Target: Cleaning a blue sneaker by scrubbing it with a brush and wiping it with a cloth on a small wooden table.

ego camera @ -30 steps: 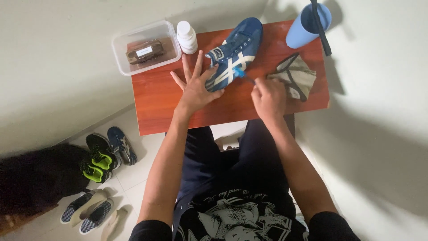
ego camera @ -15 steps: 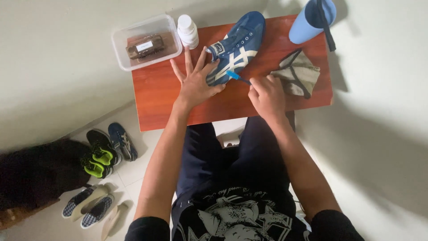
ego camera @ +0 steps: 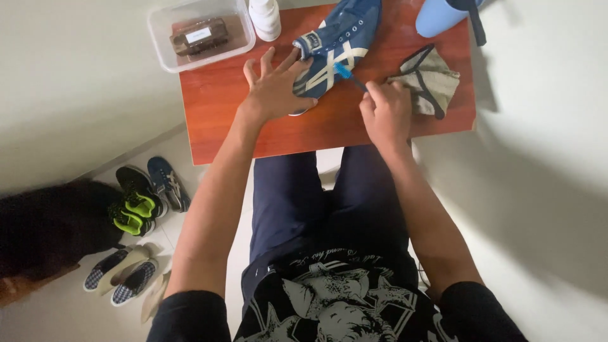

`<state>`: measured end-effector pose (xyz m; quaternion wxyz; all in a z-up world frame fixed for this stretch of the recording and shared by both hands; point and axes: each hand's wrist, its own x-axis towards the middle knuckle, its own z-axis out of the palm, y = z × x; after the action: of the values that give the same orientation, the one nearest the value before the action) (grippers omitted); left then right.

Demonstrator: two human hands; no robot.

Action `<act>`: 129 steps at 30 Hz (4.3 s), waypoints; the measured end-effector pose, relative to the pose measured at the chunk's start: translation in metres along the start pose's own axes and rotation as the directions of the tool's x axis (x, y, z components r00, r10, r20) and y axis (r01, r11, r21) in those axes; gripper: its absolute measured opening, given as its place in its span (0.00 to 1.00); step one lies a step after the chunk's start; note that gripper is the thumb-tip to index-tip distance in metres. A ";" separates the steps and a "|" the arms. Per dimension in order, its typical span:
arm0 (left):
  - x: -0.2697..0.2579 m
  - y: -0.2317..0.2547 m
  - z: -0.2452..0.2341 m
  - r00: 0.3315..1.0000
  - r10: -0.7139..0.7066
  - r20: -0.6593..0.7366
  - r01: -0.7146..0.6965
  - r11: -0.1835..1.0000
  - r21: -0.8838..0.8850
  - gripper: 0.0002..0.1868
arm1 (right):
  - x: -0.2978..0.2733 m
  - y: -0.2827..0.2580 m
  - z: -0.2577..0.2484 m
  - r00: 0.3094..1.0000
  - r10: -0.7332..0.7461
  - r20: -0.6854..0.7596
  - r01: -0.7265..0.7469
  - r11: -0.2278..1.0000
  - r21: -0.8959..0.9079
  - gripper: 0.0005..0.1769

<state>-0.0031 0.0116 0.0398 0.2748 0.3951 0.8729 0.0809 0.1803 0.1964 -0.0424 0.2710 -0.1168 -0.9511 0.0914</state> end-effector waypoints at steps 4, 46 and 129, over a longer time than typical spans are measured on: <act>0.000 0.001 -0.017 0.992 0.004 0.124 -0.008 0.999 0.034 0.46 | 0.003 -0.005 -0.007 0.972 -0.224 0.076 0.217 0.972 0.093 0.05; 0.011 -0.010 0.030 0.999 0.003 -0.050 0.001 0.997 0.082 0.41 | -0.004 0.013 0.013 0.988 -0.146 0.052 0.144 0.989 0.039 0.04; 0.003 -0.010 0.036 0.989 0.001 -0.150 -0.012 0.997 -0.073 0.40 | -0.003 0.014 0.016 0.996 -0.076 -0.056 0.072 0.995 -0.062 0.06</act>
<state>0.0087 0.0039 0.0047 0.2228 0.3804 0.8860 0.1435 0.1766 0.2077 -0.0602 0.2982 -0.0922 -0.9488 0.0494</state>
